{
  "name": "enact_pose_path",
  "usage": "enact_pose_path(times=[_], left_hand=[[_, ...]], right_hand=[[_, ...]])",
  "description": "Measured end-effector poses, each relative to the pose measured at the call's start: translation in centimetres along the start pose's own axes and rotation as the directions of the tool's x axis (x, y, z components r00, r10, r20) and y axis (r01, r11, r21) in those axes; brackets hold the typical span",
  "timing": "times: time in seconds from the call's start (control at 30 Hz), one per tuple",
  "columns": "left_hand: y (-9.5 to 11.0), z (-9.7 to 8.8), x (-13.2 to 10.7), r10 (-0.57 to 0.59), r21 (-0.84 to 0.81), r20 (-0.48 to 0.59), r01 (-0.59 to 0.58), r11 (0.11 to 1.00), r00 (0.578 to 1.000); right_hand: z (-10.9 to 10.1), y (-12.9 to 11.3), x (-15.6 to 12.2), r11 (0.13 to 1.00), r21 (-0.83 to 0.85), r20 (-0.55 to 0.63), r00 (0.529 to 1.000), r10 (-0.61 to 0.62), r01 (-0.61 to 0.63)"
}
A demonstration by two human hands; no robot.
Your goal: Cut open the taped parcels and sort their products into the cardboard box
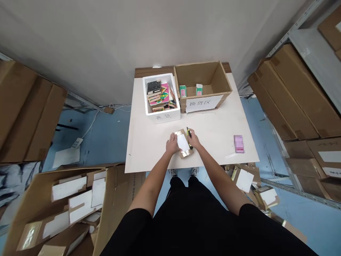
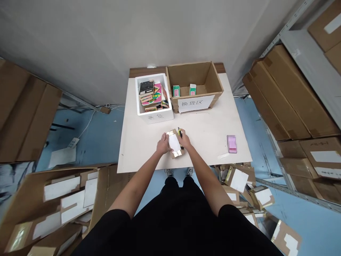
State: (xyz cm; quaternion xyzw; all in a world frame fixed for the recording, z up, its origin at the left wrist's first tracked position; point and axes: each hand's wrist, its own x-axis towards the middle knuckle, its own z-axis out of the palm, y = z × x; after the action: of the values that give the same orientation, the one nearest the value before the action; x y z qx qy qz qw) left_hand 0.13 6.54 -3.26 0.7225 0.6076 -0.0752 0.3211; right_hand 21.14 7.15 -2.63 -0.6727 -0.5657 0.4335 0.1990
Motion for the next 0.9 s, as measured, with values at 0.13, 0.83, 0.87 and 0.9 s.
enact_pose_path(times=[0.13, 0.83, 0.87, 0.9], left_hand=[[0.6, -0.3, -0.4, -0.024, 0.055, 0.042, 0.021, 0.998, 0.999], [-0.7, -1.9, -0.1, 0.107, 0.174, 0.091, -0.121, 0.977, 0.990], [-0.6, -2.0, -0.1, 0.092, 0.173, 0.088, -0.106, 0.979, 0.992], [-0.5, -2.0, -0.2, 0.078, 0.169, 0.087, -0.092, 0.981, 0.993]], right_hand=[[2.3, -5.2, 0.8, 0.941, -0.337, 0.107, 0.994, 0.017, 0.021], [4.9, -8.9, -1.1, 0.758, -0.620, 0.087, 0.942, 0.324, -0.204], [4.8, -9.1, -1.0, 0.755, -0.622, 0.098, 0.936, 0.339, -0.208], [4.7, -9.3, -0.9, 0.752, -0.624, 0.110, 0.929, 0.353, -0.212]])
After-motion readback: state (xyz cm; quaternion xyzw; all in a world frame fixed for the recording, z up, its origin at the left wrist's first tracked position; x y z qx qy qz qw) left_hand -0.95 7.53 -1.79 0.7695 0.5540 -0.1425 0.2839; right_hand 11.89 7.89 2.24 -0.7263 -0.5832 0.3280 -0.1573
